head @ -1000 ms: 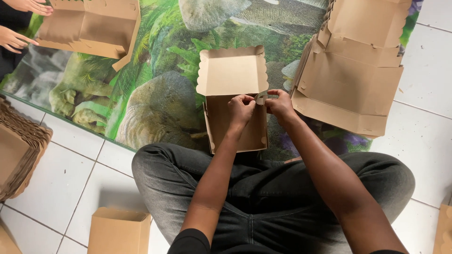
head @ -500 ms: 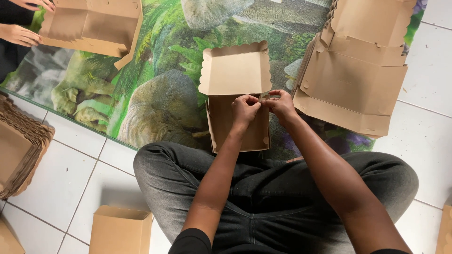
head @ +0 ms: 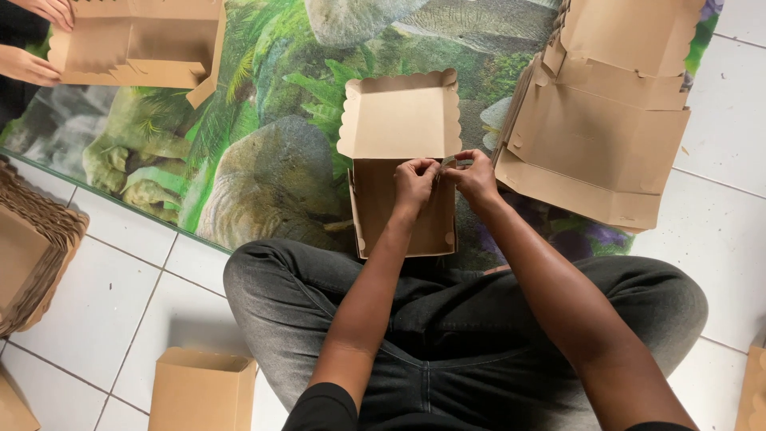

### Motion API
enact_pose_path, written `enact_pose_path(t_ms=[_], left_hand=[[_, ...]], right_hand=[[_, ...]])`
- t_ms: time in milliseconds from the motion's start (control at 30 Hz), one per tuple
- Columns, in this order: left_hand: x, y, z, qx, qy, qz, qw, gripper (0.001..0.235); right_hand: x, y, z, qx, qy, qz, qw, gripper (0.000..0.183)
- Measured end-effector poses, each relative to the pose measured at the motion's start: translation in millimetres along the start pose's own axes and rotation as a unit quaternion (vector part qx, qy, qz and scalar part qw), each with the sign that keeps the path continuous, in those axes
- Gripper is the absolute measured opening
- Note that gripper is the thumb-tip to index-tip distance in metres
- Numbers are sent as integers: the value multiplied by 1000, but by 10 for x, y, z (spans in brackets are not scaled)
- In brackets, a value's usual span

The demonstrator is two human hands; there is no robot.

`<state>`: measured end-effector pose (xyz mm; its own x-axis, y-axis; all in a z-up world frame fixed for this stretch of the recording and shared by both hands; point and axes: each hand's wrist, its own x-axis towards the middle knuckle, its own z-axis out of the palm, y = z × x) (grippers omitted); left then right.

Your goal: Folding and assembling cardboard boxes from flat sheets by hand.

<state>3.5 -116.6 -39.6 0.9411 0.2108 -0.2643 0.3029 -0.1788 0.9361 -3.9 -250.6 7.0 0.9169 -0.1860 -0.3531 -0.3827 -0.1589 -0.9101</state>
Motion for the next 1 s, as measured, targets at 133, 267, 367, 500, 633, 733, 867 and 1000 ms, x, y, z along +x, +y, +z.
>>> enact_pose_path(t_ms=[133,267,367,500,633,733,867,1000], left_hand=[[-41,-77,134,-119,-19,-30,992,12],[-19,-144,118,-218,-46,-75,972,19],[-59,-131,101,-245,-67,-100,962,19],[-14,-237,132,-268,-84,-115,953,18],[-26,-184,106,-280,-92,-121,948,19],[-21,-155,96,-282,-102,-148,942,16],[11,-175,110,-277,-102,-152,943,14],[-68,-23,83,-256,-105,-148,950,13]], right_hand=[[-37,-121,-21,-46,15,-11,999,49],[-25,-118,-13,-11,8,32,999,45],[45,-15,-27,12,9,39,999,43],[187,149,-62,-40,13,16,999,41],[35,-88,-70,-45,10,25,999,41],[35,-101,-69,-4,6,53,999,36],[58,-90,-65,-8,6,60,998,28],[77,-112,-95,-1,-2,69,998,20]])
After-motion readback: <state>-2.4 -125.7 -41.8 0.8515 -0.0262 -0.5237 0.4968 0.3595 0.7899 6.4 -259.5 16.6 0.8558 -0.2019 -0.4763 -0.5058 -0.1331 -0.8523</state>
